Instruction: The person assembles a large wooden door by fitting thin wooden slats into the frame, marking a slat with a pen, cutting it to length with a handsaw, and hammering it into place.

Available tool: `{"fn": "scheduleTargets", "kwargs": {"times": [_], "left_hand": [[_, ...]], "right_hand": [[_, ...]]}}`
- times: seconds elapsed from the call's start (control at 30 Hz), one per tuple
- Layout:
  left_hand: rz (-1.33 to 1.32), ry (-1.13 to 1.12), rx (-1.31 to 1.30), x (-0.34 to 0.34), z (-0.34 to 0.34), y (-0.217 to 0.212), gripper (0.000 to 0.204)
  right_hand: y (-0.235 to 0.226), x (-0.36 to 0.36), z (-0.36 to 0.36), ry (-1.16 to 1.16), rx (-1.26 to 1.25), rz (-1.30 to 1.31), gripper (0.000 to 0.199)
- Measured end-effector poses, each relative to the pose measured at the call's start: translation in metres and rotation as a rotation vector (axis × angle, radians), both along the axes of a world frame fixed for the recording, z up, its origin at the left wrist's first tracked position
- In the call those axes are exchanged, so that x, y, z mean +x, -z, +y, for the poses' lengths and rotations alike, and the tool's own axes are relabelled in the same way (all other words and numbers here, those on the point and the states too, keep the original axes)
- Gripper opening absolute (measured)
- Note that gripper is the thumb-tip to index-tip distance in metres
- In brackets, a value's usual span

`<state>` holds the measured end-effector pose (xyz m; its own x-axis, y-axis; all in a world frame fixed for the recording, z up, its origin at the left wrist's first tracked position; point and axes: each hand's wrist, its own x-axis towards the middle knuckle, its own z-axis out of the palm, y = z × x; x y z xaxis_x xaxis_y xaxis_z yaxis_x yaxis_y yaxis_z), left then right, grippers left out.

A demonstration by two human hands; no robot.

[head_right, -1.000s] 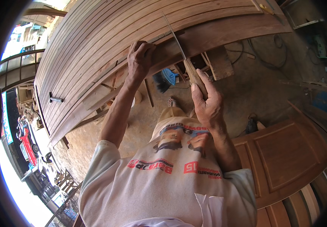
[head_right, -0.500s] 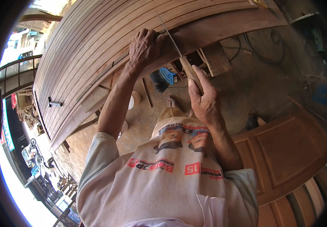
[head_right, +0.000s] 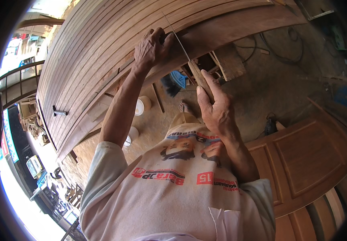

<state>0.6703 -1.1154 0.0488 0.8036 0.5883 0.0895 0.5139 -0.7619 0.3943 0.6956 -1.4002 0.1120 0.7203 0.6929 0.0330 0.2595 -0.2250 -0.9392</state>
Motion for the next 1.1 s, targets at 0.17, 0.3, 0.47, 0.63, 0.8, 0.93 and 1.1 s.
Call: {"fn": "scheduleTargets", "kwargs": {"times": [0.17,0.3,0.47,0.63,0.8,0.93,1.1], "left_hand": [[0.006,0.013,-0.021,-0.002,-0.001,-0.001,0.045],[-0.041,0.055,0.014,-0.002,0.001,0.001,0.045],[-0.013,0.021,-0.008,-0.004,-0.005,0.002,0.043],[-0.033,0.053,-0.003,-0.001,-0.003,-0.003,0.042],[-0.052,0.018,0.035,-0.003,0.002,0.005,0.036],[-0.161,-0.023,0.054,-0.006,0.005,0.022,0.031],[-0.159,0.007,0.115,-0.008,0.003,0.026,0.036]], "right_hand": [[0.003,0.001,0.0,-0.022,0.006,-0.109,0.044],[-0.005,-0.001,-0.002,-0.017,-0.041,-0.06,0.044],[-0.009,-0.004,-0.004,-0.001,-0.061,-0.023,0.044],[-0.003,-0.002,-0.011,0.014,-0.047,-0.132,0.043],[-0.002,0.004,0.013,0.032,-0.05,-0.048,0.042],[0.0,0.007,0.012,0.041,-0.022,-0.051,0.042],[0.001,0.001,0.013,0.041,-0.016,-0.001,0.042]]}}
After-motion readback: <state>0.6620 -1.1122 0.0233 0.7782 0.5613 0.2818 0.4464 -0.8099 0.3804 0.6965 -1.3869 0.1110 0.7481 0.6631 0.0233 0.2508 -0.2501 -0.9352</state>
